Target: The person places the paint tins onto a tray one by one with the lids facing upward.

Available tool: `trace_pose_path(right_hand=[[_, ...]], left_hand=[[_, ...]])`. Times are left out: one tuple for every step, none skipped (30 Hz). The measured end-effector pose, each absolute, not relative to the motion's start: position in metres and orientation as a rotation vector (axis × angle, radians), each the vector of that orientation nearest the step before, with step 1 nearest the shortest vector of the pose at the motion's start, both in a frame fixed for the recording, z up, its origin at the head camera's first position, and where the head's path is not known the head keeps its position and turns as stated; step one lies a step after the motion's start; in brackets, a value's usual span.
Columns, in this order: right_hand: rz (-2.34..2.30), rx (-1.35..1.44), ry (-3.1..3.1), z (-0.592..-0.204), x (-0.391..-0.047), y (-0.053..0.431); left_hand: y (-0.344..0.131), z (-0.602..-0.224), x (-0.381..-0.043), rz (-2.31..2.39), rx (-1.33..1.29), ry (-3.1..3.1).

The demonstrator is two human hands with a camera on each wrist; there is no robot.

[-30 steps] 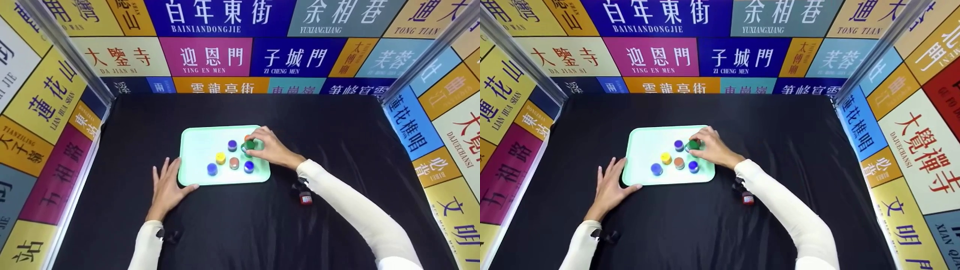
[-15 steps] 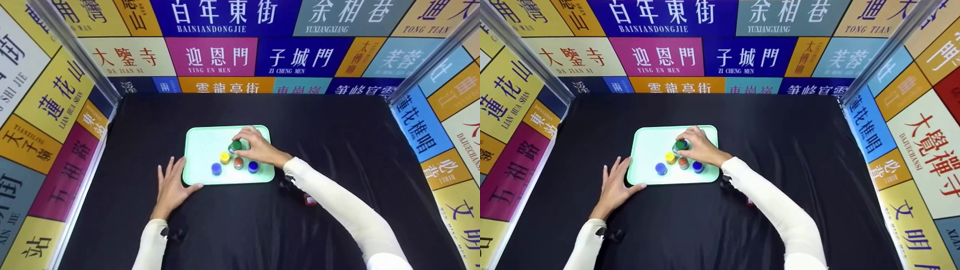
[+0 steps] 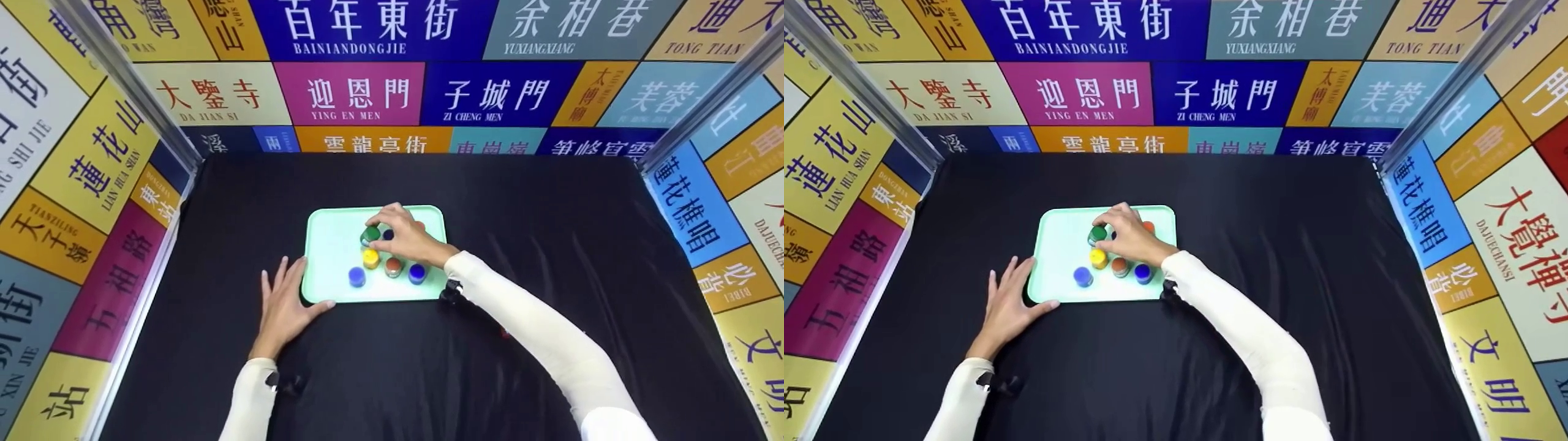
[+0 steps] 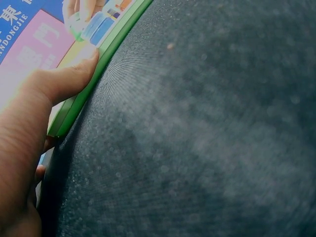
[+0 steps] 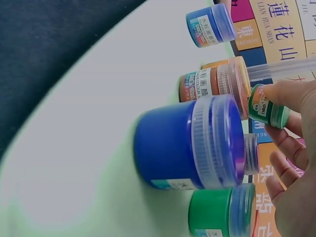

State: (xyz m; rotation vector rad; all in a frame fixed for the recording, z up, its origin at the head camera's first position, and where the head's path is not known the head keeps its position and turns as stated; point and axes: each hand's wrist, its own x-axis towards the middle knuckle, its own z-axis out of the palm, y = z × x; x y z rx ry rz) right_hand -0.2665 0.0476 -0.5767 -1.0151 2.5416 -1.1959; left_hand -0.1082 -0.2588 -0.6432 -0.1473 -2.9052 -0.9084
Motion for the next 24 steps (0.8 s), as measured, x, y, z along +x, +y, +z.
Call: trace_pose_path(right_hand=[[-1.191,-1.017,2.537,-0.577,-0.268,0.046],[-1.187,-1.022,2.531,-0.577,-0.269,0.045],[-1.179,-1.026,2.528,-0.578,-0.270,0.044],[-1.172,-1.027,2.525,-0.578,-0.271,0.043],[-1.167,-1.025,2.523,-0.578,-0.272,0.042],[-1.160,-1.020,2.521,-0.578,-0.272,0.041],[-1.154,-1.014,2.520,-0.579,-0.273,0.040],[-1.150,-1.008,2.520,-0.579,-0.274,0.039],[-1.144,-1.005,2.520,-0.579,-0.275,0.037],[-1.138,-1.006,2.520,-0.579,-0.275,0.036],[-1.129,-1.009,2.521,-0.580,-0.276,0.035],[-1.118,-1.016,2.525,-0.580,-0.276,0.034],[-1.109,-1.024,2.529,-0.581,-0.277,0.033],[-1.102,-1.029,2.530,-0.581,-0.277,0.032],[-1.093,-1.033,2.533,-0.582,-0.278,0.031],[-1.086,-1.035,2.536,-0.583,-0.278,0.030],[-1.082,-1.036,2.539,-0.584,-0.279,0.029],[-1.080,-1.036,2.538,-0.584,-0.279,0.028],[-1.077,-1.032,2.538,-0.585,-0.279,0.027],[-1.075,-1.032,2.536,-0.585,-0.279,0.027],[-1.072,-1.038,2.539,-0.585,-0.279,0.026],[-1.075,-1.042,2.539,-0.585,-0.279,0.026],[-1.079,-1.048,2.537,-0.585,-0.279,0.027],[-1.085,-1.051,2.534,-0.584,-0.279,0.028]], left_hand=[[-0.258,-0.642,-0.108,-0.910,-0.147,-2.909],[-0.258,-0.642,-0.109,-0.911,-0.144,-2.911],[-0.258,-0.641,-0.109,-0.913,-0.143,-2.912],[-0.258,-0.641,-0.109,-0.914,-0.143,-2.913],[-0.258,-0.640,-0.108,-0.916,-0.143,-2.914],[-0.257,-0.640,-0.109,-0.917,-0.144,-2.916],[-0.257,-0.640,-0.108,-0.918,-0.144,-2.918],[-0.257,-0.640,-0.108,-0.917,-0.145,-2.920],[-0.257,-0.640,-0.108,-0.917,-0.145,-2.922],[-0.257,-0.640,-0.108,-0.915,-0.145,-2.924],[-0.257,-0.641,-0.108,-0.913,-0.144,-2.925],[-0.257,-0.641,-0.108,-0.911,-0.143,-2.926],[-0.257,-0.641,-0.108,-0.910,-0.142,-2.925],[-0.257,-0.641,-0.108,-0.907,-0.142,-2.925],[-0.257,-0.641,-0.108,-0.906,-0.141,-2.924],[-0.258,-0.641,-0.108,-0.905,-0.141,-2.924],[-0.258,-0.641,-0.108,-0.903,-0.141,-2.923],[-0.258,-0.641,-0.108,-0.903,-0.140,-2.923],[-0.258,-0.641,-0.108,-0.904,-0.139,-2.924],[-0.258,-0.641,-0.108,-0.903,-0.137,-2.925],[-0.258,-0.641,-0.108,-0.901,-0.135,-2.927],[-0.258,-0.641,-0.108,-0.900,-0.134,-2.927],[-0.258,-0.641,-0.108,-0.898,-0.132,-2.929],[-0.259,-0.641,-0.108,-0.896,-0.131,-2.931]])
